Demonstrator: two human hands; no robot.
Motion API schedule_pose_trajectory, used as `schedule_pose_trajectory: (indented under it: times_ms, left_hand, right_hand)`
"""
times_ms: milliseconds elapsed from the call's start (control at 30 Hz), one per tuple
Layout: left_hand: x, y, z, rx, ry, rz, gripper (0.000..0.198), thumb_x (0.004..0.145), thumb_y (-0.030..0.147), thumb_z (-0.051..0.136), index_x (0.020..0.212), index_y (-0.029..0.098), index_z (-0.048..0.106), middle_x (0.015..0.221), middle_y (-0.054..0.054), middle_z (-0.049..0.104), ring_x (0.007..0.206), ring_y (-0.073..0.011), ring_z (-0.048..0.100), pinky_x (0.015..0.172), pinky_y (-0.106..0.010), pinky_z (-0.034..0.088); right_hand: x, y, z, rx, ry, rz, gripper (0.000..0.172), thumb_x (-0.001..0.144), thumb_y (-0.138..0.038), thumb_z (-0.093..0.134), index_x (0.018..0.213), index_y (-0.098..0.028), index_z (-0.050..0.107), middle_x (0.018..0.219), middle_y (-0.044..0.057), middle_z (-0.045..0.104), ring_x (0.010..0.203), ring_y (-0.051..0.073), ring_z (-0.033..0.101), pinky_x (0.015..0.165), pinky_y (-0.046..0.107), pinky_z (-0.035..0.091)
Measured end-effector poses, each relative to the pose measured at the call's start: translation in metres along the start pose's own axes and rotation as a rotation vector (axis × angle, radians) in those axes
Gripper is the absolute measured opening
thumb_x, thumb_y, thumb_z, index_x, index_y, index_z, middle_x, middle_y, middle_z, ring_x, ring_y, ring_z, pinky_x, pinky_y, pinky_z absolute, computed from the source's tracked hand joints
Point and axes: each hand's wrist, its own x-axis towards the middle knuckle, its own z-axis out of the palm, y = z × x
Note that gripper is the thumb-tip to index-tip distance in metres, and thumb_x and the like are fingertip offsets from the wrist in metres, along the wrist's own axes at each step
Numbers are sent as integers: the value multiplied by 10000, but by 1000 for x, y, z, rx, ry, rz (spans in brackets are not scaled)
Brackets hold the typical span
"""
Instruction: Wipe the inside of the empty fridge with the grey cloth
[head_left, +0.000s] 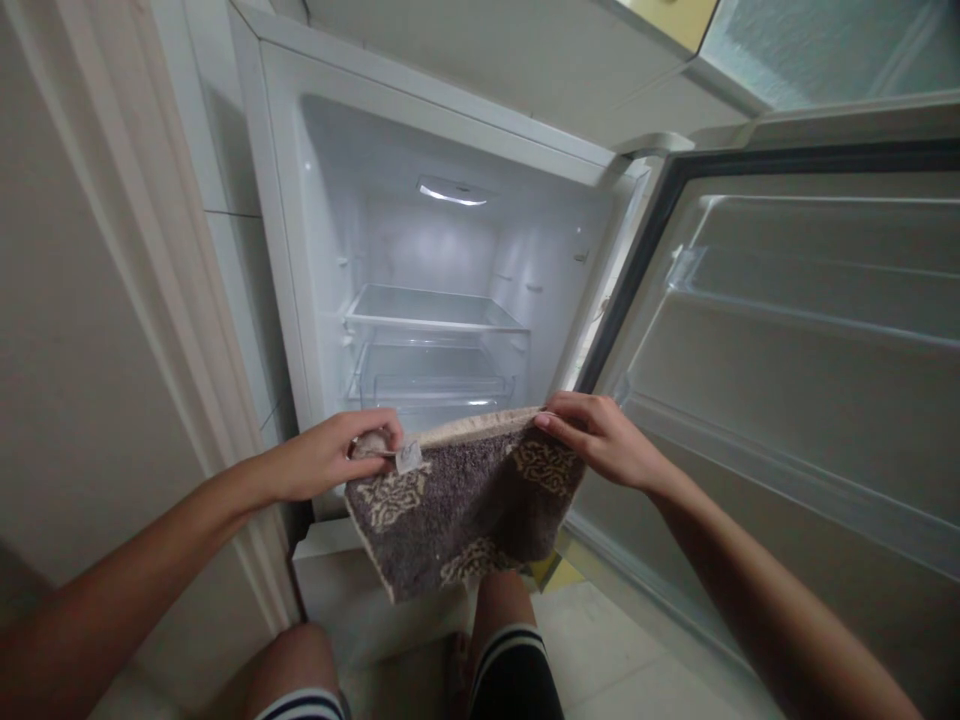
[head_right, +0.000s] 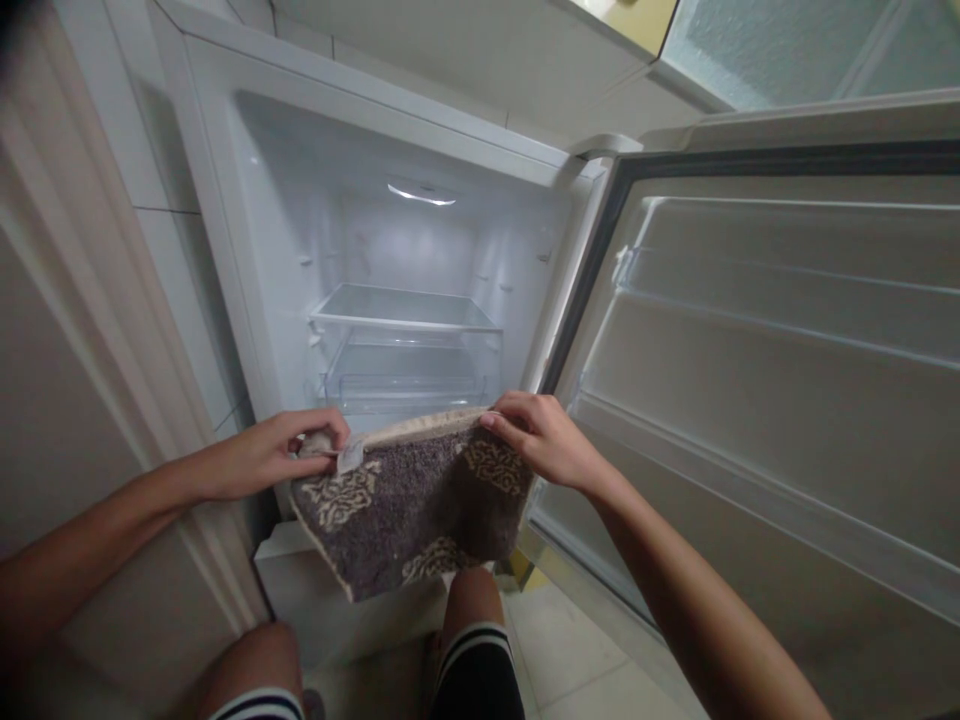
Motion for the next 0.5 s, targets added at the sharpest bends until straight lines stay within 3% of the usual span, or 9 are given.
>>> schedule_pose_trajectory:
  times_ms: [133,300,400,500]
  left_hand:
    - [-2,-6,9,-6,-3,3,185,909,320,646,1065,224,674,978,-4,709,858,-164,643,758,-269,475]
    - [-2,-6,23,228,71,89,82,922,283,609,917,225,667,937,-11,710,894,-184,644,846,-310,465]
    - [-4,-9,35,367,73,108,122,943,275,570,848,219,622,882,-11,658,824,-176,597,787,-305,429]
    - [-7,-14,46,340,76,111,255,980,315,540,748,212,568,774,9,597,735,-153,549,726,-290,398]
  right_hand:
    - [-1,0,1,4,-32,9,512,1095,-538,477,760,-191,650,781,10,609,703,120,555,655,274,411]
    - [-6,-3,2,32,-38,13,509,1097,-537,471,787,-187,671,807,23,625,732,131,572,681,280,435]
    - [-9,-5,4,52,-34,15,512,1096,-545,474,803,-187,692,810,28,633,737,137,580,676,282,447]
    - [-12,-2,5,50,-17,39,538,1090,-561,485,760,-185,681,754,21,605,694,133,554,638,281,429]
